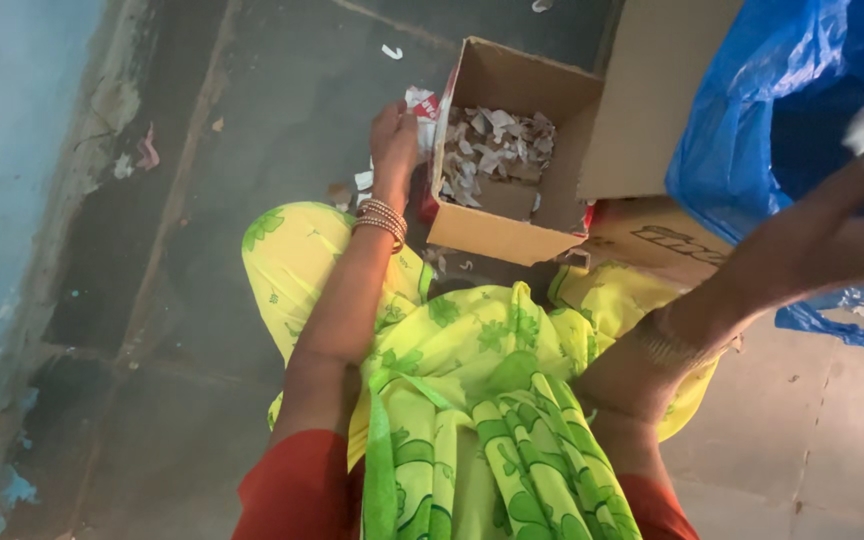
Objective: The person sits on the floor and transfers small white paper scraps from a cardboard box into a blue plastic bag. The person repeatedly picks up handfuls of scraps and places them into the bag.
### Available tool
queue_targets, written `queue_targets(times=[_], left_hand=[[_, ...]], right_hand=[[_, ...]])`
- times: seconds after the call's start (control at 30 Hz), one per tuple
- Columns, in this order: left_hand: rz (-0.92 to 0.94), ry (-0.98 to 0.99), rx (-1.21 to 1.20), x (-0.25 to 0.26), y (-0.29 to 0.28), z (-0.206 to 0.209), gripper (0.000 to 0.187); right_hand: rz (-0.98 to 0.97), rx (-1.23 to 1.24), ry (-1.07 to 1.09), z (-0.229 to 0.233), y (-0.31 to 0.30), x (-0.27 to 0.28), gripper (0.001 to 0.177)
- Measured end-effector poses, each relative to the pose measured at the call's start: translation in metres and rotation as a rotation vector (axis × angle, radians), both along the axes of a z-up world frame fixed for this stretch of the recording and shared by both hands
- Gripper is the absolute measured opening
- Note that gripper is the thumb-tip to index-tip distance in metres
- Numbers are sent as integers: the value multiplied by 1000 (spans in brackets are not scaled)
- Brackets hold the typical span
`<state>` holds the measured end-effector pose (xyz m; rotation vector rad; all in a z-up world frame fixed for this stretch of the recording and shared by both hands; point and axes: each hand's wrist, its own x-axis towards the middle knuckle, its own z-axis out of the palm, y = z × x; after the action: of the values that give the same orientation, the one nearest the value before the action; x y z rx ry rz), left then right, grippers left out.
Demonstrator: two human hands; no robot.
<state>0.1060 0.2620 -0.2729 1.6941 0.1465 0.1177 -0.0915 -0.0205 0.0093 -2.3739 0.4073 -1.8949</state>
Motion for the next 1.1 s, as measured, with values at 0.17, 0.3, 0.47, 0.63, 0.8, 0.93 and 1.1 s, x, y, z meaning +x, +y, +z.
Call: queue_targets(times=[0.17, 0.3, 0.47, 0.63, 0.8, 0.93, 1.1], left_hand=[[-27, 84, -45, 0, 0, 6, 31], [-26, -44, -42, 0, 5, 2, 29], [99, -19, 37, 8, 7, -20, 26], [128, 3, 303, 18, 6, -39, 28], [146, 377, 643, 1, 12, -24, 32], [153, 677, 566, -33, 6, 8, 52], [86, 677, 826, -55, -8, 18, 84]], right_hand=[[673, 203, 220, -68, 89, -7, 29], [830, 251, 681, -103, 126, 34, 25], [700, 219, 1013, -133, 150, 29, 19], [824, -80, 681, -151, 145, 17, 34], [945, -159, 450, -164, 125, -6, 38], [989, -118, 427, -175, 115, -30, 38], [1061, -67, 396, -176, 107, -37, 39]])
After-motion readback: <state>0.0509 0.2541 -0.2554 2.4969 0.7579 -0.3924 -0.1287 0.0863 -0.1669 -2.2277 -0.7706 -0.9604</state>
